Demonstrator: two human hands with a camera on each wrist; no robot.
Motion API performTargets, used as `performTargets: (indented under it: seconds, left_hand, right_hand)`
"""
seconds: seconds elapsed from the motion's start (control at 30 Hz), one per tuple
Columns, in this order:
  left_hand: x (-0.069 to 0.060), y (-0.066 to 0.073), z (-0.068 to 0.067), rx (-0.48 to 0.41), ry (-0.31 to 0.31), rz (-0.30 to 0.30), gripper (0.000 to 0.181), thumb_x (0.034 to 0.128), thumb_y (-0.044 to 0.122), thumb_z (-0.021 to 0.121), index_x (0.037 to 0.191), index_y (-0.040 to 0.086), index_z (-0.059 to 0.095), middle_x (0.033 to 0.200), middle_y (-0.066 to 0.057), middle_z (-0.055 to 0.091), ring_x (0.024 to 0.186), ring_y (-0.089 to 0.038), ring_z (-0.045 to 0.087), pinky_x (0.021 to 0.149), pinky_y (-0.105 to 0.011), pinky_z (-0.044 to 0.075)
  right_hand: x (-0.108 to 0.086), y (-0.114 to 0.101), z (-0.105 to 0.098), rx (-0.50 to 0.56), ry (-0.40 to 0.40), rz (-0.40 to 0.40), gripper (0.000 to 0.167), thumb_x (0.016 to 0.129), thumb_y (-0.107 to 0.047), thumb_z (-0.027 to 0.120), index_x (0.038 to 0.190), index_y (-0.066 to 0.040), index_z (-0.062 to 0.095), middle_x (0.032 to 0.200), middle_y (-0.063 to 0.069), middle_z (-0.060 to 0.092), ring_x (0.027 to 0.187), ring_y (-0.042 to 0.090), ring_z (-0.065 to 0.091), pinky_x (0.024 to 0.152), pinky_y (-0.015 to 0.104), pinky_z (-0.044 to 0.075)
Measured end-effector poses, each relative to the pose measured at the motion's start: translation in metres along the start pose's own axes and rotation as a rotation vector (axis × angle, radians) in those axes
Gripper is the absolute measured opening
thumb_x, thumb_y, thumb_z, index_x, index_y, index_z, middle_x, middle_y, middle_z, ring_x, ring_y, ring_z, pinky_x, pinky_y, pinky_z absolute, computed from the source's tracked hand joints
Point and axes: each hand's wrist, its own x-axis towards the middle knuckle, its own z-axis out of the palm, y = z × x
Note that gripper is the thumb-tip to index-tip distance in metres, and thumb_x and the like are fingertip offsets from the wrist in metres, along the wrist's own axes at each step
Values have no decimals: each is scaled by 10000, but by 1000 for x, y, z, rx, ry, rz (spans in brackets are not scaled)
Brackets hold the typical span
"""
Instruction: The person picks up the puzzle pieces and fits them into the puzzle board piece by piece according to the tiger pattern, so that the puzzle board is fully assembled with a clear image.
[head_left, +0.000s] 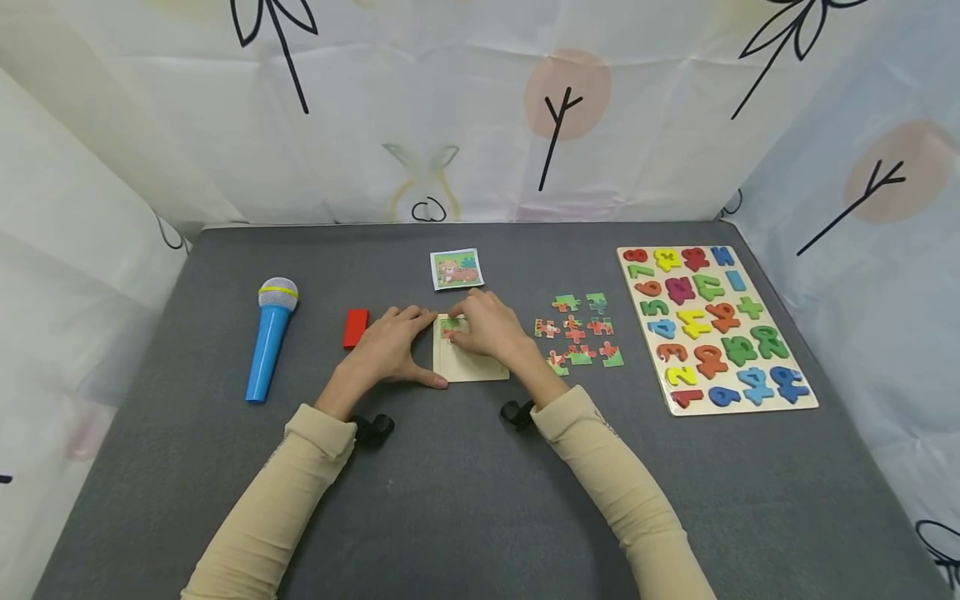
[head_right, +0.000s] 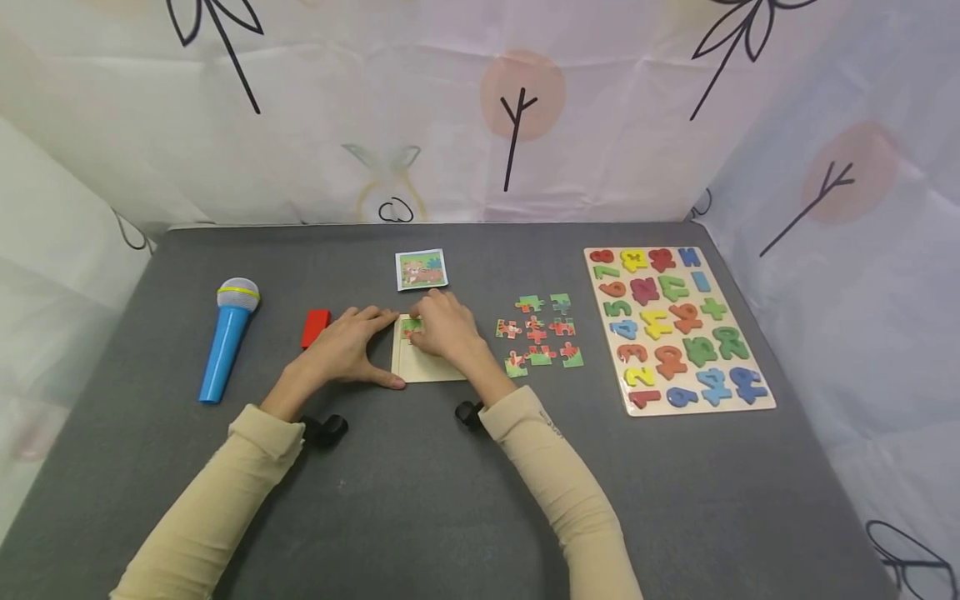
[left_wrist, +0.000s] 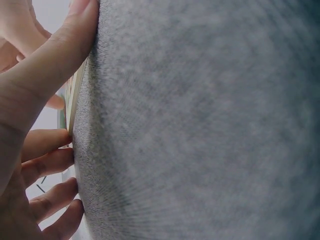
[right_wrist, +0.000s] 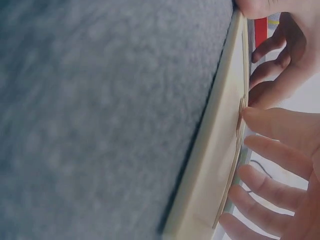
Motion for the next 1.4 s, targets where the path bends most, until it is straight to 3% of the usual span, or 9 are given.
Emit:
performTargets:
  seconds: [0.3,0.53,0.77,1.4]
  left_hand:
    - [0,0,-1,-7,-6,-6,1152,650,664,881,1542,71,455,1508,-136,527,1272,-357,516,1066,-524,484]
    - [1,0,0,-2,-7,-6,1153,654,664,878,1545,71,449,1527,-139,516,1299,-366,511,1080,-540,475]
    - [1,1,-1,0,-8,-8,1154,657,671,872,1545,69,448,1533,-138,511,1314,-368,507,1091,-543,468]
    - [1,-1,1,4,-16,-11,1150,652,664,880,1543,74,453,1519,-144,519,1298,-375,517,1087,-545,471]
  right_hand:
    - [-1,4,-1,-8,-6,-16,328,923,-217,742,1238,-127,756,1221,132,669,1155,325,593,849,454,551]
    - [-1,4,-1,-11,-3,-23,330,910,-185,738,1232,-119,759,1191,126,676,1147,318,600,773,390,519]
    - [-1,4,1,-11,12,-30,319,932,-246,749,1224,-118,763,1180,124,683,1099,303,600,816,412,541]
    - [-1,5,2,-27,8,-31,316,951,-227,724,1257,-151,749,1215,116,672,1091,296,597,828,422,546]
